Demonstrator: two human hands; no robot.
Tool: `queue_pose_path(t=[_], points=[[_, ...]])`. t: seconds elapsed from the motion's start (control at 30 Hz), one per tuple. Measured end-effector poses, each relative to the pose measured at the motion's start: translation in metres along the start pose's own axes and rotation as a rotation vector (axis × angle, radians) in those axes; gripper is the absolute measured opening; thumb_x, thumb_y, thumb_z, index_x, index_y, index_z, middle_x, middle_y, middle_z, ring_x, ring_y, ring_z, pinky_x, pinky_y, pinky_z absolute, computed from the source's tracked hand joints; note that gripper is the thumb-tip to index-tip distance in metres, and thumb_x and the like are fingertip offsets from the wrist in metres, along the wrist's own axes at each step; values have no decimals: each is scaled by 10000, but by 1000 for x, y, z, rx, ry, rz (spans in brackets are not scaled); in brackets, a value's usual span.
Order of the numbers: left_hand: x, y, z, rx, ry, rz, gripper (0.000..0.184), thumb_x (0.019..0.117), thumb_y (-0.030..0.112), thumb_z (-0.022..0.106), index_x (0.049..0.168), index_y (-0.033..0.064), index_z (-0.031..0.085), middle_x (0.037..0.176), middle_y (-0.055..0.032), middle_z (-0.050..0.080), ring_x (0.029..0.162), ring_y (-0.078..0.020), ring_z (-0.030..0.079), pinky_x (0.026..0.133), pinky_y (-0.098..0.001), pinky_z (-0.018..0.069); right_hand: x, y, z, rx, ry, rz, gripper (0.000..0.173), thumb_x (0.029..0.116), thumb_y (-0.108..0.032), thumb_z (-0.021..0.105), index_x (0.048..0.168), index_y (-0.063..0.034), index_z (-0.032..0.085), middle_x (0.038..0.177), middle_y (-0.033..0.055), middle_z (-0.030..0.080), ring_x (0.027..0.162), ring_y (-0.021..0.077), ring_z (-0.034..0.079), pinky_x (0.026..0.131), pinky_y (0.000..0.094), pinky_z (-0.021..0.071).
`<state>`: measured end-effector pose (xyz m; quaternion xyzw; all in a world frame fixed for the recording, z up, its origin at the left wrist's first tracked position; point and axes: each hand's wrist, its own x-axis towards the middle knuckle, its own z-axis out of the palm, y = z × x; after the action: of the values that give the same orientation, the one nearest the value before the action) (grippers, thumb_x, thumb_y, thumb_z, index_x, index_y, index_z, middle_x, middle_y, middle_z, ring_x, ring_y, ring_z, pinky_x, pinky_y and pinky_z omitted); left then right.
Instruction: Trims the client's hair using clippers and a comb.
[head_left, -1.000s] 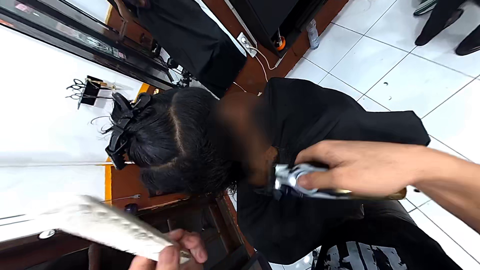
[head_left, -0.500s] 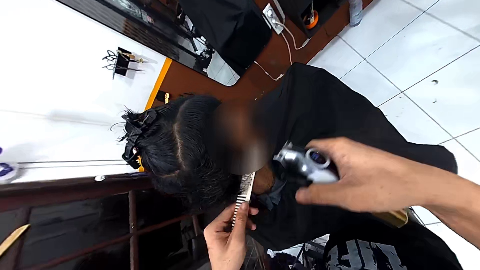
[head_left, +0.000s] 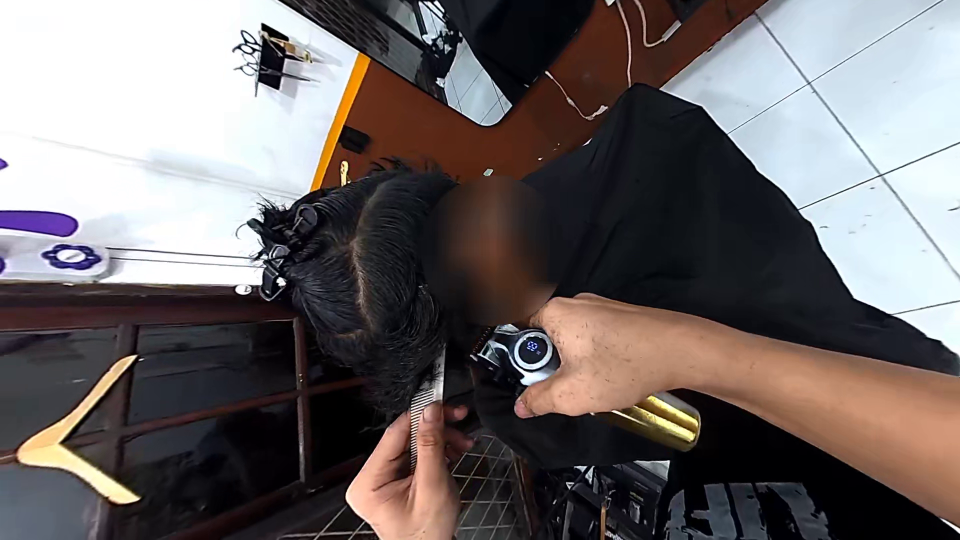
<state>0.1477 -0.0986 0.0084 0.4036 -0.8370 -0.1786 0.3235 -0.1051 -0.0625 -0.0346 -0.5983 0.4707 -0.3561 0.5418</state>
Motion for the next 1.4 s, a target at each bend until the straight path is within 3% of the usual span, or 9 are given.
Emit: queue_pose_path(t=[0.1, 0.23, 0.4, 0.9, 1.03, 1.2, 1.4], points=[[0, 1, 0, -10, 17, -15, 203, 1027, 62, 534, 940, 44, 717, 783, 74, 754, 555, -3, 664, 505, -156, 572, 3, 4, -1, -3, 15, -58, 391, 887, -417, 794, 1026, -78, 658, 775, -2, 637, 714, 66, 620, 608, 265, 484], [0, 0, 0, -20, 30, -29, 205, 1028, 60, 532, 947, 52, 720, 793, 63, 763, 551, -9, 666, 500, -157, 568, 0, 9, -2, -28, -55, 13, 408, 886, -418, 795, 1076, -82, 665, 783, 0, 626, 711, 74, 602, 608, 275, 470], [0, -1, -2, -45, 20, -26, 214, 1038, 77, 533, 959, 75, 732, 801, 72, 762, 559, -13, 669, 508, -161, 574, 5, 2, 0, 2, -7, -5, 398, 901, -436, 773, 1053, -88, 655, 765, -16, 624, 701, 52, 607, 593, 251, 471], [-1, -4, -3, -91, 34, -42, 217, 1035, 59, 529, 964, 73, 734, 791, 66, 759, 561, -16, 671, 511, -162, 577, 10, 8, 14, 88, 73, -100, 448, 919, -442, 752, 1134, -72, 621, 845, -3, 645, 775, 38, 627, 660, 229, 499], [-1, -5, -5, -101, 42, -35, 215, 1036, 65, 535, 962, 78, 737, 784, 58, 761, 563, -23, 677, 512, -166, 579, 4, 6, 4, -13, -46, 15, 416, 919, -436, 752, 1124, -88, 652, 807, -11, 635, 735, 54, 614, 622, 259, 482], [-1, -5, -6, -117, 43, -11, 212, 1039, 89, 553, 967, 102, 752, 791, 62, 762, 572, -24, 679, 528, -164, 583, 9, -3, 2, -2, -13, -15, 354, 913, -420, 766, 993, -91, 663, 741, -21, 625, 682, 42, 610, 572, 242, 471], [-1, -8, -7, -125, 52, -14, 208, 1038, 85, 551, 969, 93, 747, 790, 59, 762, 572, -26, 681, 525, -165, 582, 15, 0, 9, 22, 19, -69, 420, 923, -460, 743, 1053, -75, 637, 795, -13, 627, 737, 37, 613, 623, 235, 478]])
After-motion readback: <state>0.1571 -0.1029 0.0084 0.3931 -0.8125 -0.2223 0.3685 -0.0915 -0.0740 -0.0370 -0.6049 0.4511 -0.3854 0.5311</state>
